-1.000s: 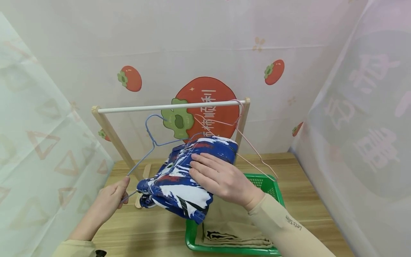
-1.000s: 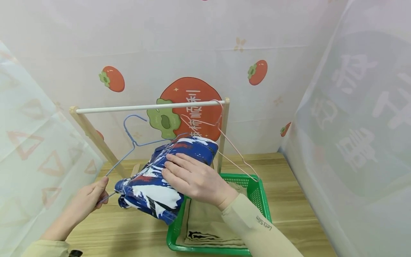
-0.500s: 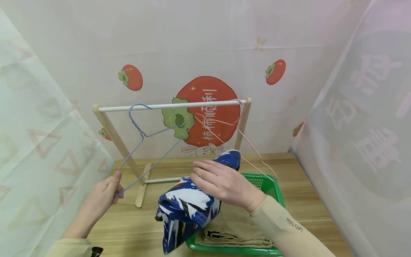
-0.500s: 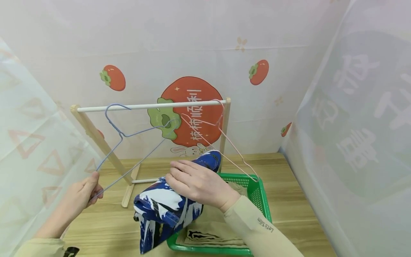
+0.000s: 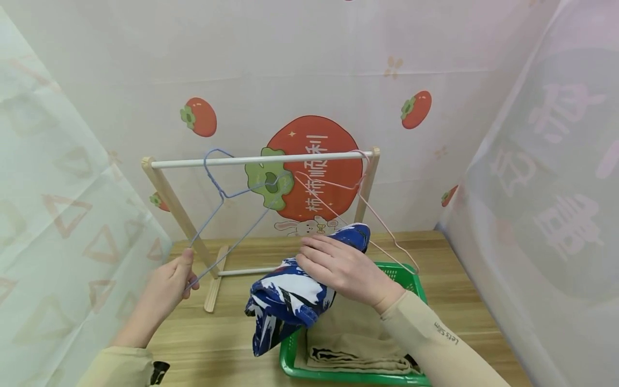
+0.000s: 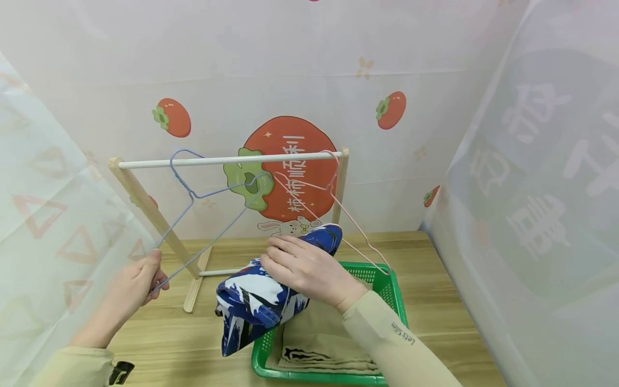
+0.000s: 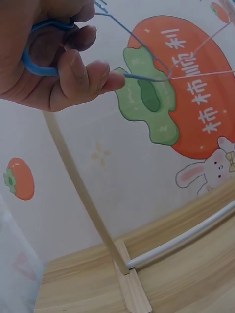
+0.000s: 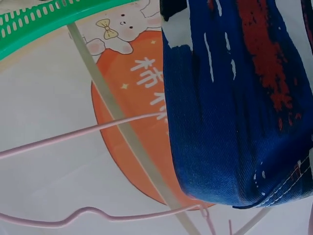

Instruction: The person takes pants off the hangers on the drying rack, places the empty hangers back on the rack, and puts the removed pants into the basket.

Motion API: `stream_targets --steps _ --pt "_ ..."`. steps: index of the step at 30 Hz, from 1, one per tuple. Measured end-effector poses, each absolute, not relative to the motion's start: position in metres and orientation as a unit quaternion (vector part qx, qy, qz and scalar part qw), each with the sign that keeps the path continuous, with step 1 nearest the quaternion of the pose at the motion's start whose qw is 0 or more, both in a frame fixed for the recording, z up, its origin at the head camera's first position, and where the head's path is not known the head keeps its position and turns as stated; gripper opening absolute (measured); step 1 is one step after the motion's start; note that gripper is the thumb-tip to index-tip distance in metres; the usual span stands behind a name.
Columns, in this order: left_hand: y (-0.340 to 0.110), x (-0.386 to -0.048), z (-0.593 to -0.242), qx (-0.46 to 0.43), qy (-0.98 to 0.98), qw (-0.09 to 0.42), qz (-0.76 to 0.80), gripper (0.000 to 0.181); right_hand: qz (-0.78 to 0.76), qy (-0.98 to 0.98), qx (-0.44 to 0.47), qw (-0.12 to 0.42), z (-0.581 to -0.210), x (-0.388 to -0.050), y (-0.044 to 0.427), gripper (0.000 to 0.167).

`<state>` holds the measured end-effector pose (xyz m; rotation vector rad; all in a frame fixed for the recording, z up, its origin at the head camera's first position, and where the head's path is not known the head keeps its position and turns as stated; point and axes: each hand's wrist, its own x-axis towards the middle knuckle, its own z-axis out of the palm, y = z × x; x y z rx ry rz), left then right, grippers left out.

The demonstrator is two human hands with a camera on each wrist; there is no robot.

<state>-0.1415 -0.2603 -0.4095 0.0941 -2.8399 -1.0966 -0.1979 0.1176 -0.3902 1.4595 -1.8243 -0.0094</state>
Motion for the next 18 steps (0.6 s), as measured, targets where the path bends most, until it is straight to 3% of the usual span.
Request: stream_targets --steps 4,11,18 --pt "-0.254 -0.143 -0.413 0.034 -0.93 0.039 -0.364 0.068 -0.004 -0.723 0.572 0.388 -0.393 -0.2 0.12 0.031" --pt "-0.249 -0.142 -0.416 0.048 -0.929 0.011 -0.367 0.073 0.002 -0.746 0.556 0.367 -0.396 -0.206 0.124 0.053" --pt "-0.247 -0.139 -0.419 0.038 -0.917 -0.024 -0.396 0.071 0.009 -0.749 0.557 0.359 -0.398 -0.213 0.127 0.058"
